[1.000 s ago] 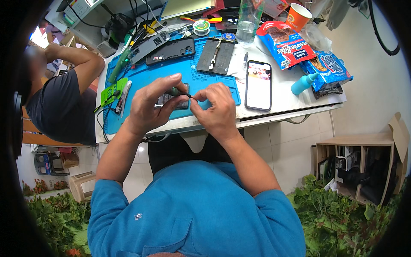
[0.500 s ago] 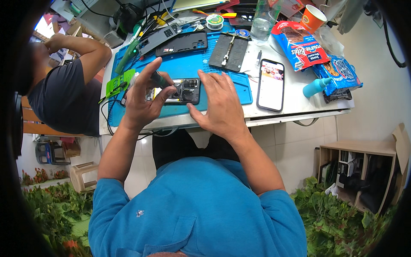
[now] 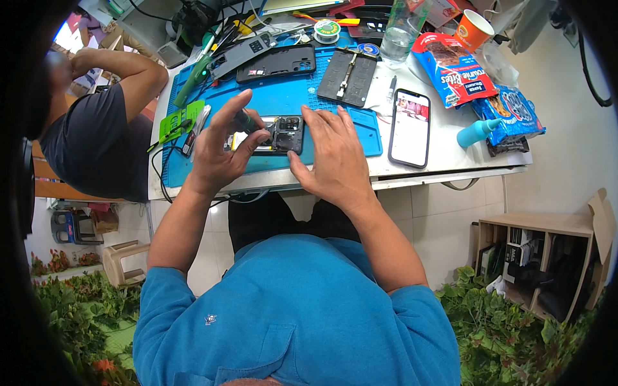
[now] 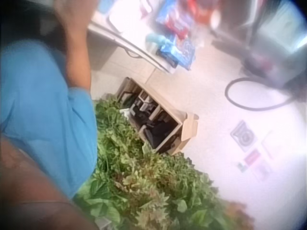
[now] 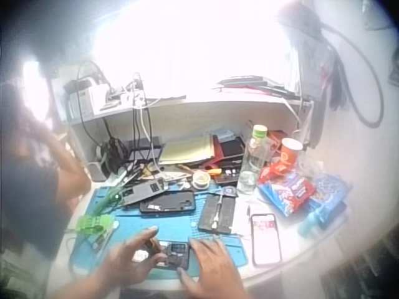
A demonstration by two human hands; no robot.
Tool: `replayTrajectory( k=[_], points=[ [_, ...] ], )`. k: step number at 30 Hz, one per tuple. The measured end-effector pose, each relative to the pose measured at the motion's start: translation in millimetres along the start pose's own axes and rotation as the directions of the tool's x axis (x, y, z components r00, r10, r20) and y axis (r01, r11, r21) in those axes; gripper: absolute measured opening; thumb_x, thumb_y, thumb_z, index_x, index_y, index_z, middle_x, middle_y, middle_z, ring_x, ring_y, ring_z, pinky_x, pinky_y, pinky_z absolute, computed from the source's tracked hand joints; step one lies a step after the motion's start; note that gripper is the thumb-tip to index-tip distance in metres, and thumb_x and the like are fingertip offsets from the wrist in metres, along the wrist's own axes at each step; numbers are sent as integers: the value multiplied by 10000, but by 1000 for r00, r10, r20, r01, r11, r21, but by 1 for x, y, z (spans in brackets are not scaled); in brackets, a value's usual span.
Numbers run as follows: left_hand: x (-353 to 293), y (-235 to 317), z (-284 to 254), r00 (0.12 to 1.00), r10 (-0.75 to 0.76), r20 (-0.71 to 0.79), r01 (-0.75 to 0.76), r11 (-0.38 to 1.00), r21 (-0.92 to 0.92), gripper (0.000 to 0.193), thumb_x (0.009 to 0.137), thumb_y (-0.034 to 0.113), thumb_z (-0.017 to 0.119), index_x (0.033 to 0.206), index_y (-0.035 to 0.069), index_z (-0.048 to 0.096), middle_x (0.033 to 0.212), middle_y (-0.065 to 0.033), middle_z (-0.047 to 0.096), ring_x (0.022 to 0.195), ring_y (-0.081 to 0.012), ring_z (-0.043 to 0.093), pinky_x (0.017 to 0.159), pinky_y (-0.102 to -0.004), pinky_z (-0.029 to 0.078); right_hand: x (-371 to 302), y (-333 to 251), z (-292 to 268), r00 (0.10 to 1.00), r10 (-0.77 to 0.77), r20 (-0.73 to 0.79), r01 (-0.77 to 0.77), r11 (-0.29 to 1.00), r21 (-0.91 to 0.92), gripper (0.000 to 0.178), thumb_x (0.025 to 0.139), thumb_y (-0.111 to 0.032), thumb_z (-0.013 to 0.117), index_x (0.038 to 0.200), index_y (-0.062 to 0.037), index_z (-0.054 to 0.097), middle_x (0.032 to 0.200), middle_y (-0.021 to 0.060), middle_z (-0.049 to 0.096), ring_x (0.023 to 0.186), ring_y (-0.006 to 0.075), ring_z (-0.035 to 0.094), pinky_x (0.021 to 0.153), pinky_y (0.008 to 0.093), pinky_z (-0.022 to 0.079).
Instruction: The person uses a green electric screwdriver to remove screws from the back of a disassembled smartphone. They then lift the back cover to inspect the internal components, including the battery and motherboard, before placing the cover back down.
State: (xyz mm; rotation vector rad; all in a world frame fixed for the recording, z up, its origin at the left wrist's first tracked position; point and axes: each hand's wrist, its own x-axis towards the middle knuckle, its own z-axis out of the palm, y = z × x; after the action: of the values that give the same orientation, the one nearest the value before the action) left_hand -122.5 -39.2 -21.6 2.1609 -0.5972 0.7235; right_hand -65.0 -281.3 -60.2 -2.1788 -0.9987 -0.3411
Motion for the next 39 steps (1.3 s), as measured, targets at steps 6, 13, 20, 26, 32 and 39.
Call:
replayTrajectory(
  k=[6,13,20,26,32,39],
  points=[
    [-1,0,0,1000,-9,16,9,1000,-4,750,926,-15,908,1591,76,573,1305,-158,785,1015,-245,833,869,-364,708,-1,0,2,1000,8,-1,-8,1000,-12,805,910,-286,856,1580,58,575,1400,264,705,1404,392,642,1352,612,342],
    [38,18,-40,942,-64,328,54,998,37,378,923,-41,883,1252,57,725,1153,-122,801,994,-251,827,837,-369,681,-1,1,1,1000,1,-13,0,1000,13,836,877,-297,864,1574,63,575,1393,267,703,1401,400,638,1354,613,336],
    [75,44,-53,796,-248,553,39,932,361,309,931,85,878,1227,71,787,1101,-141,799,926,-322,796,832,-417,624,1,-1,-3,999,-4,-34,6,998,60,835,832,-261,850,1558,61,591,1365,237,720,1383,386,647,1357,613,330],
    [78,37,-49,814,-147,562,-30,955,294,432,952,149,872,1377,135,797,1080,-147,785,931,-359,772,833,-452,601,0,-2,-4,999,1,-42,1,998,58,806,831,-250,846,1537,56,607,1321,211,743,1361,378,658,1353,618,332],
    [77,32,-47,823,-139,550,-45,951,307,438,964,170,854,1399,177,802,1004,-142,797,894,-362,776,823,-447,596,-1,-1,-3,999,-4,-46,7,998,61,789,834,-248,847,1528,51,619,1323,217,741,1361,382,658,1352,619,332],
    [79,30,-45,802,-133,582,-66,949,309,423,956,159,856,1376,190,814,948,-127,787,870,-353,772,789,-435,602,0,-2,-6,1000,-28,-10,28,999,37,689,843,-271,844,1457,-11,672,1344,196,734,1377,384,634,1337,632,329]
  ],
)
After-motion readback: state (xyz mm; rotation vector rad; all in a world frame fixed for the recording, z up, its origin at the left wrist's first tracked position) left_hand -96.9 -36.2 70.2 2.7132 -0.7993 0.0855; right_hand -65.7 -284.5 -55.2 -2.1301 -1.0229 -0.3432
